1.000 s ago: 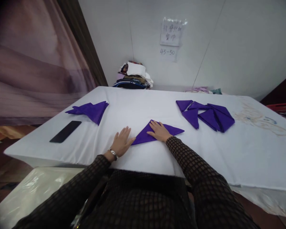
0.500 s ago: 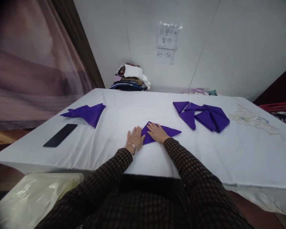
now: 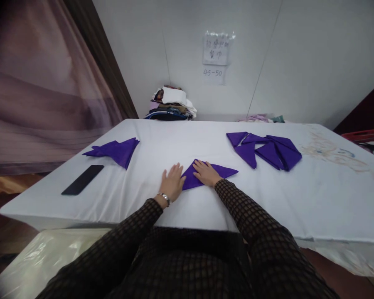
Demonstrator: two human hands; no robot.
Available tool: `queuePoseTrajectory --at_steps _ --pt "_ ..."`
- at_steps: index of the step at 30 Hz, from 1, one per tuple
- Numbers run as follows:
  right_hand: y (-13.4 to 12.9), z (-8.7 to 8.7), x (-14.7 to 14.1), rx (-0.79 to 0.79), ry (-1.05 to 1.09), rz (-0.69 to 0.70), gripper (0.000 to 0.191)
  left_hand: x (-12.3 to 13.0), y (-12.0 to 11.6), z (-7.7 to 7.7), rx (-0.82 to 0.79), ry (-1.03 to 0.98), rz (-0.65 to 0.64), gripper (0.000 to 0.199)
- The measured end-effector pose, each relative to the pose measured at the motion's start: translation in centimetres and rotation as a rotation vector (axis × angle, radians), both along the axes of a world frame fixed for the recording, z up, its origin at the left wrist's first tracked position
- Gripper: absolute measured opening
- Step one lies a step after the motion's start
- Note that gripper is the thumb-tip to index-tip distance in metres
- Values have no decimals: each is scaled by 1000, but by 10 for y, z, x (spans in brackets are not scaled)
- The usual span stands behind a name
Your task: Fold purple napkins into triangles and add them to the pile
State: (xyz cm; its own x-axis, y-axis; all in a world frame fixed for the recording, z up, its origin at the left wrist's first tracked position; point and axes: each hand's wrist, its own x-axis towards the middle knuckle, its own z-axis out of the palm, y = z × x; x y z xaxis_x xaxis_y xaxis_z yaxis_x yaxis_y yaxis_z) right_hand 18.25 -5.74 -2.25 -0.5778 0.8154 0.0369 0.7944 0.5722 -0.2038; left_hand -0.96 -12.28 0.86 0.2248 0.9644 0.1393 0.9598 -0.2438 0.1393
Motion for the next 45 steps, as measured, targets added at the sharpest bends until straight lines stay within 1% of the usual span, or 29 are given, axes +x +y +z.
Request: queuePoseTrajectory --at_steps 1,3,4,6,8,10,14,16,17,18,20,22,23,25,27,30,33,36,39,45 --pt "0 0 0 2 -3 3 57 14 5 0 9 -23 -49 51" --pt "1 -1 1 6 -4 8 57 34 17 -5 -11 -36 -86 51" --pt "1 -2 1 8 -4 9 57 38 23 -9 -44 -32 -79 51" --pt "2 -2 1 12 1 5 57 38 31 -19 -118 -22 -47 52" --pt "1 -2 1 15 11 2 56 27 33 -26 -157 -21 -31 53" --pt "1 -2 0 17 22 1 56 10 31 -29 -148 -20 -26 54" --pt "0 -2 0 7 30 0 56 -24 22 -27 -124 -4 12 50" --pt "1 -3 0 2 30 4 57 -36 22 -25 -79 -13 12 47" --pt "1 -3 0 1 30 5 57 -40 23 -25 -44 -30 -17 44" --pt "2 -4 1 2 28 6 57 -44 24 -25 -9 -57 -76 42" --pt "2 -4 1 4 24 10 57 -49 28 -27 34 -125 -276 43" --pt "2 -4 1 5 20 14 57 -53 30 -30 49 -177 -492 50" --pt "2 -4 1 5 19 17 57 -56 32 -31 55 -191 -573 53" --pt "1 -3 1 3 16 23 58 -62 33 -33 74 -207 -663 55" --pt "0 -1 1 0 14 40 58 -68 33 -31 89 -206 -716 56" --pt "-5 1 2 -8 19 93 57 -73 27 -22 105 -146 -792 53" --pt "-13 4 4 -24 40 175 56 -71 15 -11 90 -82 -848 44" --pt "-20 7 6 -36 75 267 55 -65 2 -5 49 -61 -888 39" --pt "-23 8 7 -46 85 316 55 -59 -4 -5 31 -54 -921 36" --pt "-24 10 7 -58 72 330 54 -48 -3 -10 -16 -32 -959 35"
